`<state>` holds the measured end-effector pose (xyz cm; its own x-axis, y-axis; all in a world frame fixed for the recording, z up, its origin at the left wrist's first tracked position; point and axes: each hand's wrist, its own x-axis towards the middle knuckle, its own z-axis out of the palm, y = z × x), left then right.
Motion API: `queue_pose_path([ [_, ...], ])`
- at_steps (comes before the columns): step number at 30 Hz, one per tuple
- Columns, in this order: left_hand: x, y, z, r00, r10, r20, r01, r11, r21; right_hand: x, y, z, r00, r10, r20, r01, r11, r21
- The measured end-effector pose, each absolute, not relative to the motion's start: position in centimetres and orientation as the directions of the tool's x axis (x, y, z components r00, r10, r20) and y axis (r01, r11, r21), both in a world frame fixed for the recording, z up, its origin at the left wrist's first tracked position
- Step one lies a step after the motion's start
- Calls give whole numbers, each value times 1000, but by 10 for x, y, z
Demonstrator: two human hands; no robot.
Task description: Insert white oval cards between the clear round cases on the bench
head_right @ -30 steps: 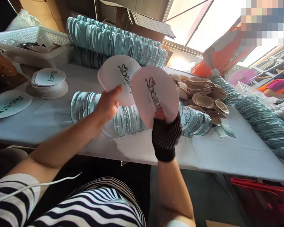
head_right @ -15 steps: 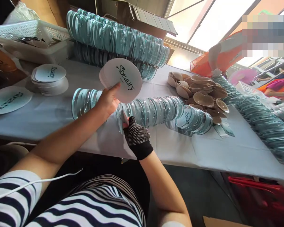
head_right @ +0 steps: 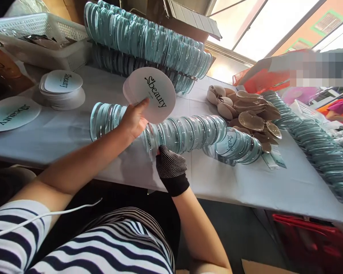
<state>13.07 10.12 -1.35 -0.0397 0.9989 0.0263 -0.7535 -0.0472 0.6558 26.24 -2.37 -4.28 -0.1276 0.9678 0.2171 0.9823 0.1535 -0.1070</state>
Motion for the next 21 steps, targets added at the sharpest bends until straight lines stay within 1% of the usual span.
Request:
queue_pose_path([
  [2, 132, 100, -12, -52, 999, 17, -746, -50, 664, 263, -22, -37, -185, 974, 133, 979, 194, -62],
  [3, 134, 100, -12, -59, 998, 14, -740, -53, 670, 264, -21, -34, -195, 976, 97, 976, 203, -83],
  [4, 135, 100, -13, -66, 998, 13, -735, -58, 675, 266, -19, -31, -191, 980, 50, 967, 197, -159],
  [5, 135, 100, -13, -72, 997, 17, -731, -65, 679, 269, -17, -29, -181, 983, -23, 939, 166, -300],
  [6, 136, 99, -14, -76, 997, 23, -729, -72, 681, 272, -14, -28, -182, 976, -122, 865, 100, -491],
  [7, 137, 99, -15, -79, 996, 30, -728, -78, 681, 274, -12, -27, -216, 950, -227, 724, 0, -690],
  [8, 137, 99, -16, -81, 996, 37, -728, -85, 680, 276, -9, -27, -288, 908, -303, 521, -117, -846],
  [9, 137, 99, -16, -88, 995, 44, -730, -95, 677, 278, -7, -27, -377, 864, -333, 303, -225, -926],
  [10, 138, 98, -17, -99, 994, 52, -731, -108, 674, 278, -5, -27, -454, 831, -321, 117, -302, -946],
  [11, 138, 97, -17, -114, 992, 61, -728, -125, 674, 278, -4, -28, -500, 814, -295, -17, -350, -937],
  [12, 139, 96, -18, -131, 989, 70, -721, -143, 678, 277, -2, -28, -519, 808, -279, -99, -380, -920],
  [13, 139, 95, -18, -143, 987, 78, -708, -157, 689, 276, -1, -28, -519, 806, -285, -134, -406, -904],
  [15, 140, 94, -17, -158, 983, 93, -678, -176, 714, 275, 3, -26, -514, 793, -328, -116, -442, -889],
  [19, 138, 94, -16, -139, 986, 94, -686, -165, 709, 281, 11, -12, -568, 715, -407, 73, -449, -890],
  [21, 136, 95, -15, -99, 992, 72, -694, -121, 709, 283, 12, -4, -531, 737, -418, 72, -453, -889],
])
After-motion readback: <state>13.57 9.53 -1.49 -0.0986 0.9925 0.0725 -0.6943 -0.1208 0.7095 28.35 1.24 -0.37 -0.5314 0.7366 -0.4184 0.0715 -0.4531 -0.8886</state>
